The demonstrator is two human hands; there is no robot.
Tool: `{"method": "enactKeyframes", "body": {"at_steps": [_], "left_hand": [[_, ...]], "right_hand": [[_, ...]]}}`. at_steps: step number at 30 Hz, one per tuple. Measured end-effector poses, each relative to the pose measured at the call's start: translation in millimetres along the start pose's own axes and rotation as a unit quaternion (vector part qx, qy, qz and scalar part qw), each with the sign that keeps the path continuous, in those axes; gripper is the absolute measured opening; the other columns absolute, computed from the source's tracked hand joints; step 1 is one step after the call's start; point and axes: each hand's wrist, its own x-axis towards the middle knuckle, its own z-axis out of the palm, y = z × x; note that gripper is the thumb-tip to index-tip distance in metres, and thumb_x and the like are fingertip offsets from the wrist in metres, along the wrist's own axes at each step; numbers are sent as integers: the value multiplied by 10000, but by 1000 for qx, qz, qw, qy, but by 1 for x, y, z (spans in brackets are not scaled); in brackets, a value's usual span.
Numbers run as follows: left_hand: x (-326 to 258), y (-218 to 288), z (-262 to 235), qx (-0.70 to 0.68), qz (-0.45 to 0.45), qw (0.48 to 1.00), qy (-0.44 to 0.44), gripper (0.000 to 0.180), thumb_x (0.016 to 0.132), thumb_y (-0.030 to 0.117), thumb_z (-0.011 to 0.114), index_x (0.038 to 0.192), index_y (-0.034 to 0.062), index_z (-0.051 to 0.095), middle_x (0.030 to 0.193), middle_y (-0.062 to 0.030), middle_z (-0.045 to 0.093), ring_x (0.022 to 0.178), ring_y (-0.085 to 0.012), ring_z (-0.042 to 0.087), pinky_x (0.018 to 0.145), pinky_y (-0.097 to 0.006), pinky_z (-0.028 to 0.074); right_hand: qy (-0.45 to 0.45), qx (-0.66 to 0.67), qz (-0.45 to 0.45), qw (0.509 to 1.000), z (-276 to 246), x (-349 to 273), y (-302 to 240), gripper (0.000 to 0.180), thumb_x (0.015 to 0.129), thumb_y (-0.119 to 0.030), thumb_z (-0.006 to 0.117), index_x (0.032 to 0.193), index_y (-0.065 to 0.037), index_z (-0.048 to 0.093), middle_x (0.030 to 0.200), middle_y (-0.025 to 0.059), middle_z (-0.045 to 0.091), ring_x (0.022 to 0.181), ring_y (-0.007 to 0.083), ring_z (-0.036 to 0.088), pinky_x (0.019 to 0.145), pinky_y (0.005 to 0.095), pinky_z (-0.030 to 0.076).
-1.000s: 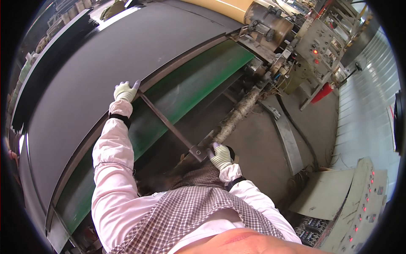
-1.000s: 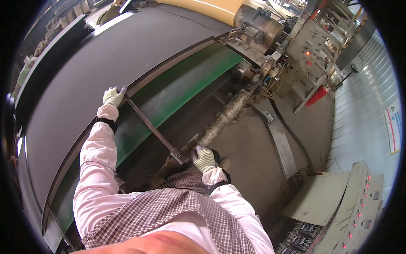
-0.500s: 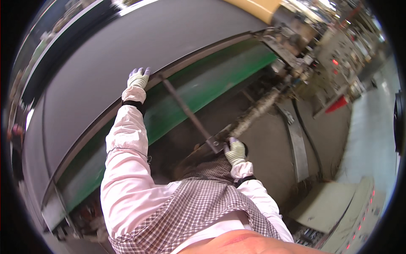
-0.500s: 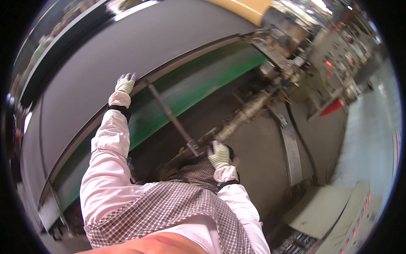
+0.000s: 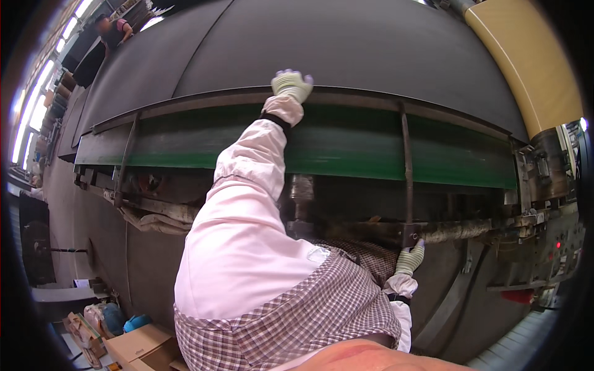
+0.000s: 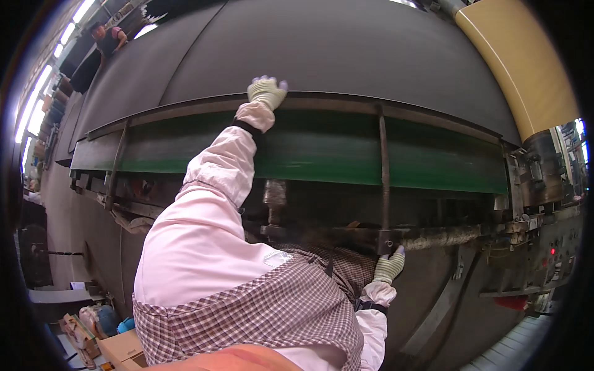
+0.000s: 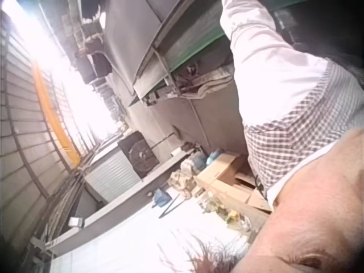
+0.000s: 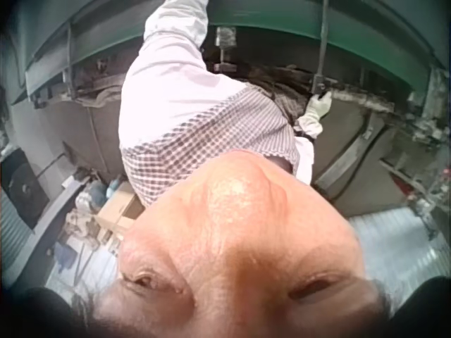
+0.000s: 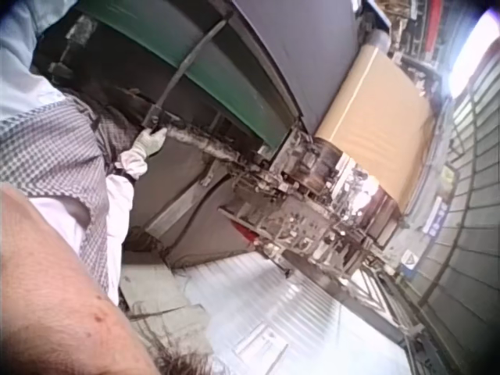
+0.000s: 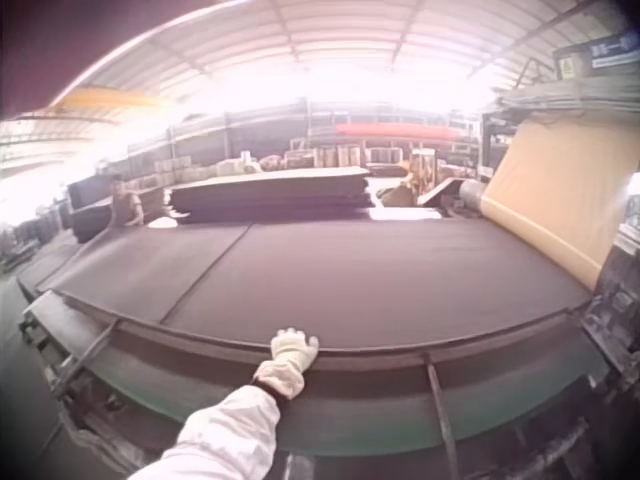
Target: Manually guiding and smoothing black material on a large industrial conveyor or roller machine.
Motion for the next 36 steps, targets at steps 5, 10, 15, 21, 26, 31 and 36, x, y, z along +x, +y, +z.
{"method": "enactKeyframes", "body": {"at_steps": [5,10,15,21,26,31,36], "left_hand": [[15,13,0,-133,164,976,-60,520,904,517,464,1179,113,642,1248,-149,579,1183,-339,513,1019,-441,393],[36,-86,-10,-30,-27,999,-19,684,859,594,518,1392,173,446,1444,-122,418,1356,-315,347,1113,-436,284],[49,-172,-3,-18,-73,989,-130,713,865,590,507,1459,233,339,1526,-103,282,1412,-314,230,1148,-431,220],[50,-99,18,27,9,987,-156,646,921,588,385,1473,263,307,1562,-77,200,1408,-332,245,1161,-414,199],[45,-3,13,50,37,978,-201,694,931,576,349,1483,163,277,1567,-58,185,1415,-326,227,1163,-407,203],[46,74,8,72,119,964,-225,746,931,578,350,1471,68,278,1547,-123,221,1415,-269,246,1159,-386,216],[35,158,3,36,92,968,-233,707,933,584,348,1430,83,375,1509,-129,311,1393,-275,298,1140,-401,254]], "right_hand": [[-18,-4,12,1000,1,-5,7,414,844,-285,633,1071,55,567,1017,286,606,911,460,579,813,488,467],[-5,12,-5,1000,1,-5,7,405,834,-305,625,1027,47,570,966,279,605,851,466,574,756,499,469],[-9,-17,1,1000,1,-2,-1,440,827,-380,629,967,32,568,898,268,598,816,464,570,723,516,458],[-115,-20,50,992,-15,3,-15,500,855,-355,614,1109,74,573,1011,290,617,979,458,567,887,498,444],[-12,4,-29,999,-16,5,-21,255,792,-231,647,928,-31,570,841,217,613,764,420,577,667,520,444],[-49,71,3,996,-17,8,-22,214,810,-208,643,903,-21,597,855,211,629,795,409,591,705,494,462],[-53,89,17,994,-20,9,-24,210,802,-193,659,925,-31,611,851,204,638,798,399,604,721,480,472]]}}
